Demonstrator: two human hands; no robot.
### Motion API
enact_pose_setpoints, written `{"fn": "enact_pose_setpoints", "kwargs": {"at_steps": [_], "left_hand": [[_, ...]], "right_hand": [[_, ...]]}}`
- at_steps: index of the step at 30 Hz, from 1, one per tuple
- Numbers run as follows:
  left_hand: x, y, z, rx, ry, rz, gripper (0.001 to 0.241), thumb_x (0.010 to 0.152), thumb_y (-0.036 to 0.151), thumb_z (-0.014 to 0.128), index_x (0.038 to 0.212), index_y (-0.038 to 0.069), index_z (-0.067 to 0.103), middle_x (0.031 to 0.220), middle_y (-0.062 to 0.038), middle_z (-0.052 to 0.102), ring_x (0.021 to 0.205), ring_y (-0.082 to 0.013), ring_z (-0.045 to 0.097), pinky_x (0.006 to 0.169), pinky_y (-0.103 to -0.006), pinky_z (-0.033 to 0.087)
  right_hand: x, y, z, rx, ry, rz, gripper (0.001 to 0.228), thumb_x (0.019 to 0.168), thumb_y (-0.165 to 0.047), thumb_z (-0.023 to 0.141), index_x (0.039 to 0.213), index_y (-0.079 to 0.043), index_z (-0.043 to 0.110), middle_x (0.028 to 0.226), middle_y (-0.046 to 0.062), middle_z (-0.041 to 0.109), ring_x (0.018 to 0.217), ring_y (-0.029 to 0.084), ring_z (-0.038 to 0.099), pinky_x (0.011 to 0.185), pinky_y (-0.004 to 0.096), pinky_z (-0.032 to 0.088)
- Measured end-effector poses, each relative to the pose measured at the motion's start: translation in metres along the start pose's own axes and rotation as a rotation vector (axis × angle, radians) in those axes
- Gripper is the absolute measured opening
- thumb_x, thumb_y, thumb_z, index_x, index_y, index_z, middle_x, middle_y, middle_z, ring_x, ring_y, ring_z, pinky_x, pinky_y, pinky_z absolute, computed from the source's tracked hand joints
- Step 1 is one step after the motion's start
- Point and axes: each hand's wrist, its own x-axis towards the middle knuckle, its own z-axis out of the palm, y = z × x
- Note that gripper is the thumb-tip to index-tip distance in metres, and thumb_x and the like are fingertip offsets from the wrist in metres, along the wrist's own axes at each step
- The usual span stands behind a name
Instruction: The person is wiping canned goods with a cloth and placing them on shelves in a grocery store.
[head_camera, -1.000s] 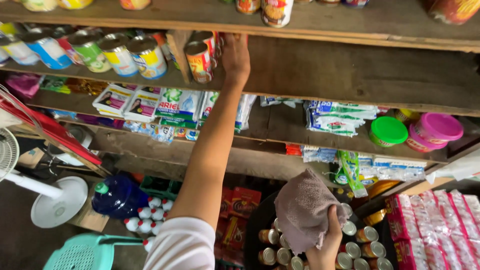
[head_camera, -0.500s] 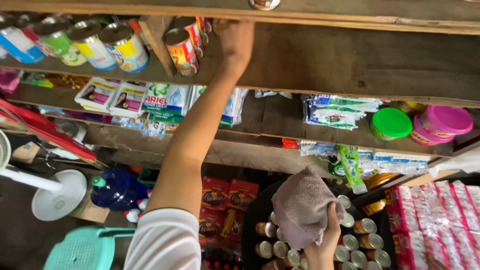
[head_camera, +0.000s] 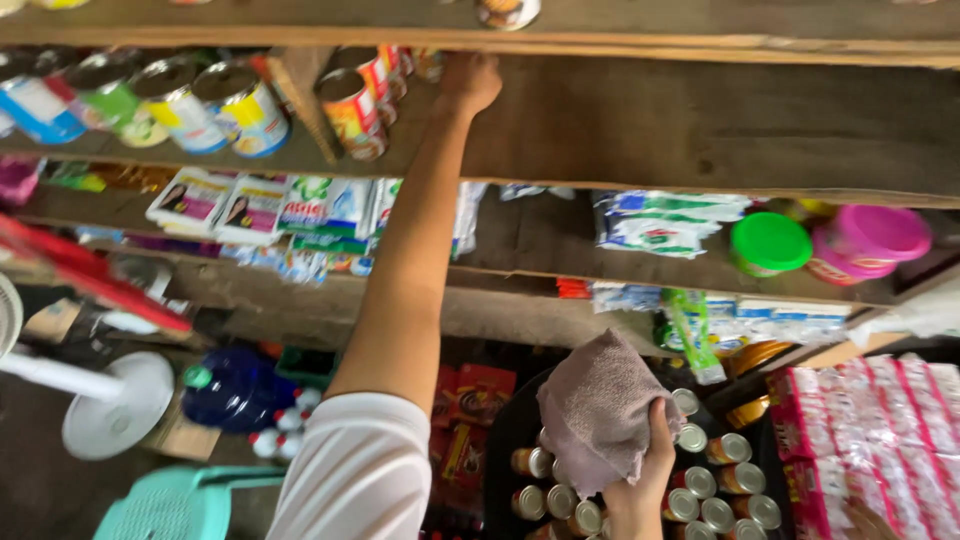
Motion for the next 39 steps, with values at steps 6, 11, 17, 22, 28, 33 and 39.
{"fn": "enact_pose_setpoints", "kwargs": {"at_steps": [6,11,17,22,28,33,39], "left_hand": [[0.006,-0.030,0.030,-0.070,-0.029,0.024,0.039,0.088,0.019,0.058,0.120,-0.002,0.066,0.118,-0.028,0.068,0.109,-0.0467,0.064,0.093,-0.0558,0.050],[0.015,-0.011,0.017,-0.232,0.072,-0.076,0.040,0.100,0.029,0.055,0.128,0.003,0.065,0.127,-0.028,0.065,0.117,-0.0485,0.060,0.101,-0.0554,0.046],[-0.008,0.051,-0.062,-0.082,0.102,-0.033,0.034,0.091,0.030,0.062,0.114,0.007,0.070,0.117,-0.027,0.067,0.111,-0.0485,0.060,0.092,-0.0645,0.044],[-0.148,0.168,-0.171,-0.576,0.403,0.124,0.021,0.107,0.013,0.057,0.124,0.010,0.069,0.120,-0.013,0.072,0.116,-0.0366,0.069,0.101,-0.0470,0.057],[-0.373,0.308,-0.239,-0.882,0.258,0.566,0.025,0.094,0.003,0.060,0.117,0.008,0.067,0.125,-0.014,0.066,0.124,-0.0344,0.063,0.111,-0.0518,0.050],[-0.493,0.333,-0.218,-0.810,-0.339,0.580,0.054,0.089,0.027,0.069,0.137,0.002,0.063,0.153,-0.021,0.052,0.147,-0.0368,0.042,0.116,-0.0615,0.024],[-0.587,0.328,-0.196,-1.102,-0.605,0.573,0.031,0.091,0.025,0.068,0.114,0.007,0.076,0.142,-0.016,0.063,0.143,-0.0334,0.048,0.120,-0.0573,0.029]], "right_hand": [[-0.004,-0.014,-0.002,0.028,0.018,-0.023,0.047,0.102,-0.042,0.049,0.137,-0.011,0.054,0.131,0.008,0.063,0.118,0.028,0.061,0.101,0.047,0.048],[-0.002,-0.013,-0.012,0.061,-0.014,-0.044,0.047,0.104,-0.042,0.049,0.137,-0.008,0.055,0.132,0.011,0.062,0.117,0.029,0.061,0.100,0.048,0.048],[-0.012,-0.036,-0.019,0.071,0.045,-0.071,0.055,0.101,-0.045,0.048,0.142,-0.009,0.052,0.139,0.011,0.060,0.125,0.032,0.057,0.106,0.051,0.043],[-0.017,-0.042,-0.036,0.131,-0.024,-0.085,0.062,0.098,-0.049,0.048,0.146,-0.011,0.049,0.146,0.009,0.056,0.132,0.032,0.053,0.112,0.055,0.037],[-0.001,-0.009,-0.097,0.324,-0.187,-0.078,0.071,0.096,-0.058,0.053,0.148,-0.009,0.049,0.146,0.012,0.057,0.131,0.034,0.054,0.111,0.054,0.039],[0.002,0.072,-0.228,0.361,-0.334,0.020,0.041,0.111,-0.040,0.065,0.135,-0.007,0.057,0.133,0.015,0.065,0.118,0.032,0.065,0.105,0.048,0.051],[-0.072,0.079,-0.243,0.175,0.019,0.195,0.046,0.089,-0.030,0.073,0.129,-0.008,0.065,0.118,0.012,0.072,0.104,0.027,0.070,0.092,0.044,0.054]]}}
